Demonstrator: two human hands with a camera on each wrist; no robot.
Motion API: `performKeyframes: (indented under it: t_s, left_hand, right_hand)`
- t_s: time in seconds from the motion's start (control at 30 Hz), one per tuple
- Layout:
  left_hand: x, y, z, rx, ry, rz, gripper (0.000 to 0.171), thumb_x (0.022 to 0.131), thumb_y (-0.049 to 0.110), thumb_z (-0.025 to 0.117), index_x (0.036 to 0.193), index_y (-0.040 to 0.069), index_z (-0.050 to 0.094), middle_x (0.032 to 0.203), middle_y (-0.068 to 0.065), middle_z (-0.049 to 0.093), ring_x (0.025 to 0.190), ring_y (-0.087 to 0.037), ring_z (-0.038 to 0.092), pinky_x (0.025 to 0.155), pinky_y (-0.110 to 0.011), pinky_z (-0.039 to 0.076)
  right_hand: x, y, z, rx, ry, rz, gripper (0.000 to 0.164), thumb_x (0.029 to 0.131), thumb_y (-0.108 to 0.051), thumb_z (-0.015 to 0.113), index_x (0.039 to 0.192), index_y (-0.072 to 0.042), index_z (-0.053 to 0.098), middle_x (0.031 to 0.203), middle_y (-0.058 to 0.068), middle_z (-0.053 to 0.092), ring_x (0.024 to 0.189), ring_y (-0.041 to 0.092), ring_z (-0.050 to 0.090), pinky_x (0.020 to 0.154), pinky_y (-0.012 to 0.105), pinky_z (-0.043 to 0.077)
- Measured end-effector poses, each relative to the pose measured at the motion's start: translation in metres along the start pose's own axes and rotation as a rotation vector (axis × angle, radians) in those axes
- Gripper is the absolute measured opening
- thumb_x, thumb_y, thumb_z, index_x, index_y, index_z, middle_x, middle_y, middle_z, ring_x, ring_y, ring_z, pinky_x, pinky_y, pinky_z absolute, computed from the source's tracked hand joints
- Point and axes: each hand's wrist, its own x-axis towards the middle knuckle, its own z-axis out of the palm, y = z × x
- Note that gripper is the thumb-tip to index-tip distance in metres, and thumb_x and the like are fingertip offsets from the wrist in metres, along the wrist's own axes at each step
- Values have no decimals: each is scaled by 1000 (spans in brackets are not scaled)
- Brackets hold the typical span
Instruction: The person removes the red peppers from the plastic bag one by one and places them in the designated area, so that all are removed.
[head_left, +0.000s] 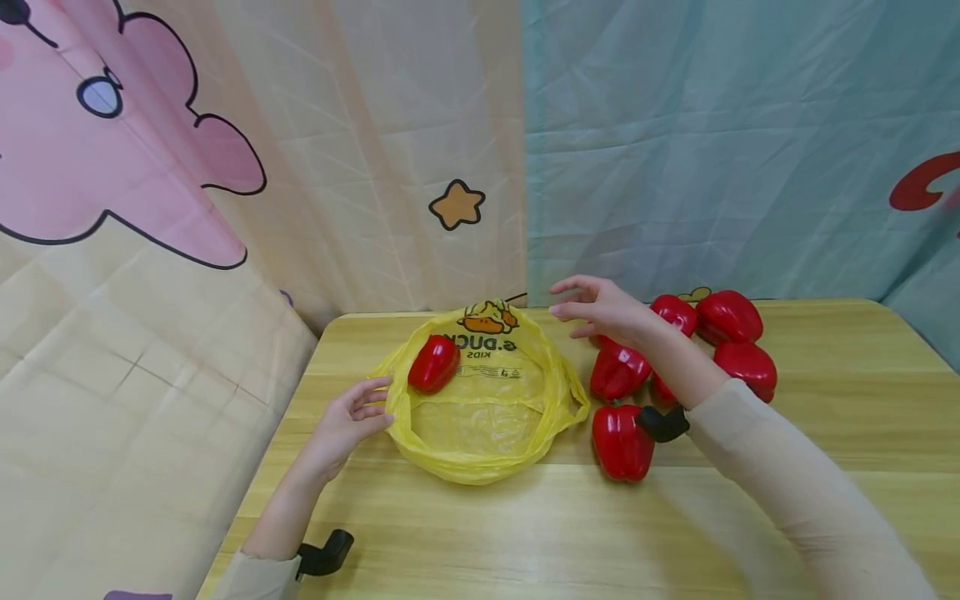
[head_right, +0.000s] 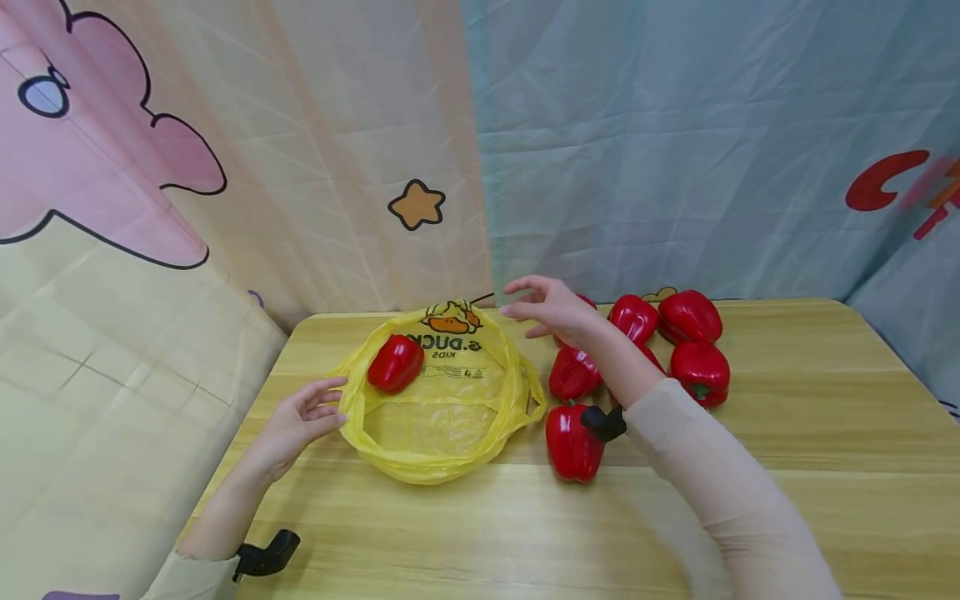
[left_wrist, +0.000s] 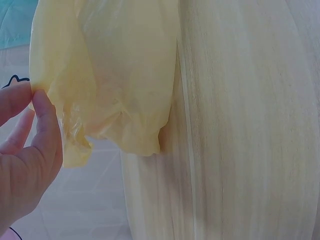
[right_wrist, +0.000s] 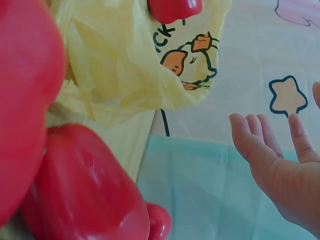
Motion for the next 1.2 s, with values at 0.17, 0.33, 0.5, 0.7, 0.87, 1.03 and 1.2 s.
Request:
performKeyframes:
  t_s: [0.17,0.33,0.5,0.7,0.87,1.03,1.2]
  left_hand:
    - [-1,0,0,2,-2,5,56,85,-3,62,136,-2,40,123,-23,47,93,-15,56,78,-22,50]
    - [0,0,-1,9,1,11,56,84,-4,62,136,-2,41,124,-24,47,92,-15,56,78,-21,50]
    - [0,1,-1,16,4,13,56,84,-4,62,136,-2,41,123,-24,48,93,-16,56,78,-21,50]
    - [0,2,0,18,8,3,56,84,-4,63,136,-2,42,123,-23,48,93,-17,56,78,-22,50]
    - [1,3,1,18,7,0,55,84,-4,62,136,-1,42,123,-23,48,94,-17,55,78,-22,50]
    - [1,4,1,18,10,-2,56,84,-5,62,136,-1,42,123,-23,48,93,-17,55,78,-21,50]
    - [0,4,2,23,15,1,56,84,-5,62,136,-1,42,122,-23,49,93,-16,55,77,-21,50]
  right_hand:
    - [11,0,9,9,-11,4,46,92,-14,58,132,-1,41,128,23,45,117,40,44,90,50,45]
    - [21,-2,19,5,-28,4,44,92,-14,58,132,-1,42,127,23,46,118,42,43,92,52,43]
    - [33,-1,32,-11,-41,28,45,92,-14,59,131,-1,44,126,21,48,113,37,48,92,51,44]
    - [46,0,45,-7,-60,61,48,91,-14,60,134,-1,42,131,21,47,113,38,48,92,53,43]
    - [57,3,53,19,-61,93,47,91,-15,60,133,-2,43,132,20,45,114,40,47,94,54,41]
    - [63,5,66,16,-62,101,46,91,-15,61,132,-2,45,125,17,50,102,31,53,84,45,50]
    - [66,7,79,18,-83,127,43,90,-15,62,130,-4,48,122,14,52,102,31,53,84,44,50]
